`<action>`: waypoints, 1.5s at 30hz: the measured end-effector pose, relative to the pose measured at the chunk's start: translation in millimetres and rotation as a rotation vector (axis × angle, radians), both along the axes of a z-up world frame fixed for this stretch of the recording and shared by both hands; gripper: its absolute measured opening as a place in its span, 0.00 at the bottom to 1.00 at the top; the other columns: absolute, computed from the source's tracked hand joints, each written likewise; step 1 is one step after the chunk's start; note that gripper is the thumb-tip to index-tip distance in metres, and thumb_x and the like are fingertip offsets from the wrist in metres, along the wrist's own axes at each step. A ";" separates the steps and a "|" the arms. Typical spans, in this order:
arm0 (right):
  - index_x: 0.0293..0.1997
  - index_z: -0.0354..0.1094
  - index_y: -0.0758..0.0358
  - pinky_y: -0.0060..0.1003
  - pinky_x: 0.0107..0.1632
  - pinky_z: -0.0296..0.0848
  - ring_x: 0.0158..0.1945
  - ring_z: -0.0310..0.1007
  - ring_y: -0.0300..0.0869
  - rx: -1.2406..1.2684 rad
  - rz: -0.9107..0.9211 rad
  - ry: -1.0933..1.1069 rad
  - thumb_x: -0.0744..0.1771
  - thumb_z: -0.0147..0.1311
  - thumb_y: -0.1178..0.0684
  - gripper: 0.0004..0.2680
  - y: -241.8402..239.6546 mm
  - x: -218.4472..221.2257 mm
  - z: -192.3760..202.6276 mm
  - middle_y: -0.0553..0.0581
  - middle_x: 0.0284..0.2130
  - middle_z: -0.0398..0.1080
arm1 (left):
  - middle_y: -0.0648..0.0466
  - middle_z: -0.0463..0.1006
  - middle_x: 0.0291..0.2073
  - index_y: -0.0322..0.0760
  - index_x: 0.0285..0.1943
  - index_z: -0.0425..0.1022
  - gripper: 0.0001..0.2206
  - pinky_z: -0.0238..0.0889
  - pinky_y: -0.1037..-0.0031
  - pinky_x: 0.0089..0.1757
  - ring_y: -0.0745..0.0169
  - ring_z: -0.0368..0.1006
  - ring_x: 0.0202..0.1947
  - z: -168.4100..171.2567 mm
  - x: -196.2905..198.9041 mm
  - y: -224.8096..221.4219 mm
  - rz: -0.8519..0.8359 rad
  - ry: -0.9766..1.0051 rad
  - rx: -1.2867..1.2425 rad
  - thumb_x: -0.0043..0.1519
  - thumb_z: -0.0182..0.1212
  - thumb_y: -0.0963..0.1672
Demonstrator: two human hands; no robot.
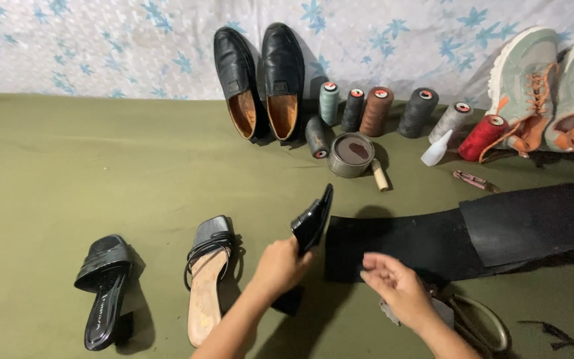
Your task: The person is repairing a black sandal by cleaning the surfaces with a cloth, applying glue from a small bottle to the strap and sole, and then pressing them together to bond.
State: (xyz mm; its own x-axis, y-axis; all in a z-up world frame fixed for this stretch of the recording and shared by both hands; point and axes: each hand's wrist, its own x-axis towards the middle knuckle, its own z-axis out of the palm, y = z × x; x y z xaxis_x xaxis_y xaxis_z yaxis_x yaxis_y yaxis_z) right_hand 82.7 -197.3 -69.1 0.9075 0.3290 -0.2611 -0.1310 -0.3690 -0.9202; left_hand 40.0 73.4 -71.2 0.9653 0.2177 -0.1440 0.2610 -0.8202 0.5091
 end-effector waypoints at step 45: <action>0.52 0.76 0.65 0.28 0.48 0.67 0.41 0.71 0.36 0.414 -0.321 -0.395 0.66 0.57 0.54 0.12 26.2 -27.3 132.3 0.53 0.40 0.77 | 0.63 0.73 0.54 0.35 0.61 0.72 0.20 0.62 0.73 0.60 0.74 0.66 0.55 80.9 -86.5 -80.4 -0.571 -0.146 -1.272 0.70 0.54 0.53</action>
State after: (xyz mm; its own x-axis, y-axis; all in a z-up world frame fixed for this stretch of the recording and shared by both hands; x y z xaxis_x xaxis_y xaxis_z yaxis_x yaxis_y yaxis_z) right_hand 55.4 -171.1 63.2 0.9790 0.0273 0.2018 0.2011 0.0276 -0.9792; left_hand -46.5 -7.0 9.8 0.8985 -0.4069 0.1645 -0.0665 0.2442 0.9675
